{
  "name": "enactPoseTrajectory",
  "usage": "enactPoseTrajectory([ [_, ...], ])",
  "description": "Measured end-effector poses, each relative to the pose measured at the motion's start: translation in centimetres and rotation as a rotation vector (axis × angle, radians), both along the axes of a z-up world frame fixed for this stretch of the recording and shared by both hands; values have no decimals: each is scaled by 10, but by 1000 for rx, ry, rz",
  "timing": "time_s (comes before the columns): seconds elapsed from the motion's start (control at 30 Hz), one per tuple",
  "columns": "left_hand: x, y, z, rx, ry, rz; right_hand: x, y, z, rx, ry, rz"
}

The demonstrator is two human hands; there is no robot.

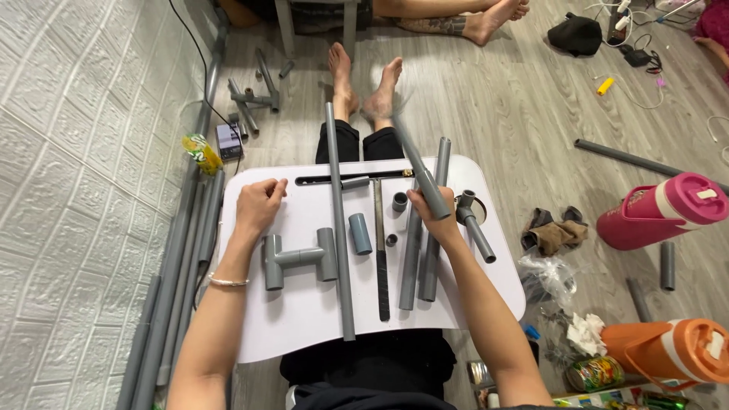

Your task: Assembling a structure using PVC pipes and connectors on a small table while sitting on the floor.

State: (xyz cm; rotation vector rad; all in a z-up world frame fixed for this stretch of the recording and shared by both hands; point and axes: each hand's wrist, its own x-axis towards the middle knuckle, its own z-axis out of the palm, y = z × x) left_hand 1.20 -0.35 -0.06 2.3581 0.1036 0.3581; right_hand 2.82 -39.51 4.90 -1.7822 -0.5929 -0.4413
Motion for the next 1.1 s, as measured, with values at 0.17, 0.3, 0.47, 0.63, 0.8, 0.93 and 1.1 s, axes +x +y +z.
enactPoseTrajectory([
  [0.17, 0, -1, 1, 36, 45, 23, -16, 7, 10, 169, 148, 53],
  [0.3, 1, 0, 0, 51, 50, 23, -28, 15, 38, 75, 18, -56],
  [0.47, -4, -3, 5, 38, 48, 13, -29, 14, 32, 41, 8, -53],
  [0.63, -4, -3, 4, 47, 38, 22, -30, 12, 28, 27, -63, -30],
  [0.8, -1, -1, -7, 26, -56, 0, -21, 10, 22, -58, -146, 68],
  [0.93, -8, -17, 18, 72, -390, -16, -40, 22, 36, 0, -89, 200],
  [1.1, -19, -53, 35, 470, -939, -146, -52, 29, 43, 69, 144, 429],
])
